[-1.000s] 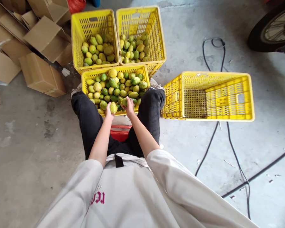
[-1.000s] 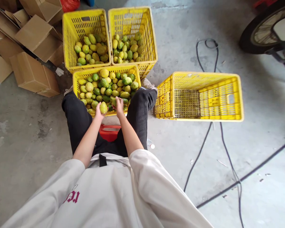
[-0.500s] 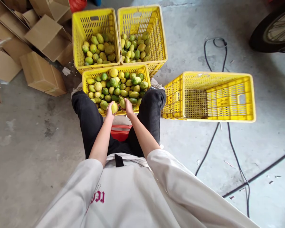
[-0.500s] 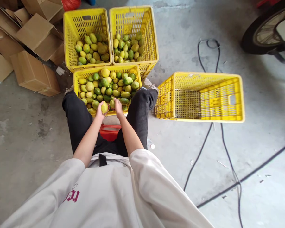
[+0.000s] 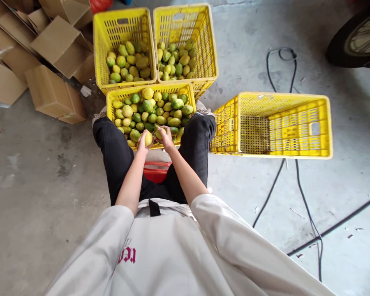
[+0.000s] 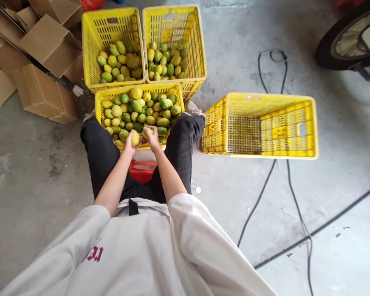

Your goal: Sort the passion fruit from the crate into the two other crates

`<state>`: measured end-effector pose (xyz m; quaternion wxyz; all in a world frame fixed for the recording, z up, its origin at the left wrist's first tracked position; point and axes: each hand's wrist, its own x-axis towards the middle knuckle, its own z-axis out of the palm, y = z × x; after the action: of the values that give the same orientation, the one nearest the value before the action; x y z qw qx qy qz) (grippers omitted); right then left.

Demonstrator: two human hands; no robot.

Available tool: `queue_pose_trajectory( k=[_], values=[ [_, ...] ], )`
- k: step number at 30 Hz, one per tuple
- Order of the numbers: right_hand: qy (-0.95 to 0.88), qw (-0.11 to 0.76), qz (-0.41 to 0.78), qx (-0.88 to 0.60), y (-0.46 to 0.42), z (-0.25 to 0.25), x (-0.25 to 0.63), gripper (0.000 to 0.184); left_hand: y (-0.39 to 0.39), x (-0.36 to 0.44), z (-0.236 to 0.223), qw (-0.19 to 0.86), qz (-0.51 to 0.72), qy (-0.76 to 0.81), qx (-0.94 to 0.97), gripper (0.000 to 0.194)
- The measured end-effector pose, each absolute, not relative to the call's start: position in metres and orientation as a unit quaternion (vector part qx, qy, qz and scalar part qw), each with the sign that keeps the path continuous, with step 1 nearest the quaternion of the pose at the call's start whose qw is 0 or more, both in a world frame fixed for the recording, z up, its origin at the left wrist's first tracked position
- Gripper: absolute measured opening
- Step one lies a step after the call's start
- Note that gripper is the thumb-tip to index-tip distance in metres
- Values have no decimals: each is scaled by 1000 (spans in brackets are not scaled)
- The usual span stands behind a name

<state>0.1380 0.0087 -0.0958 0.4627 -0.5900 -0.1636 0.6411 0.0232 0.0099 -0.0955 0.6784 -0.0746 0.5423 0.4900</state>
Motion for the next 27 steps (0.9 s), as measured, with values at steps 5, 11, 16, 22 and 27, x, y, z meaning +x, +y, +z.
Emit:
queue_pose_trajectory(
  k=[5, 11, 16, 22, 27],
  values=[
    [-190, 428, 640, -609, 10, -103, 139, 26, 10, 28, -86, 669, 458, 581, -71, 15],
    [-142, 454, 640, -603, 13, -102, 139, 31, 10, 27, -77, 652, 482, 578, -94, 20],
    [-160, 486, 631, -582, 13, -92, 139, 35, 13, 26, -73, 659, 495, 558, -97, 25],
    [-161, 527, 620, -558, 14, -89, 140, 41, 19, 26, -75, 668, 498, 550, -62, 22],
    [-100, 485, 643, -584, 17, -95, 141, 40, 17, 27, -82, 653, 483, 582, -39, 14]
  ],
)
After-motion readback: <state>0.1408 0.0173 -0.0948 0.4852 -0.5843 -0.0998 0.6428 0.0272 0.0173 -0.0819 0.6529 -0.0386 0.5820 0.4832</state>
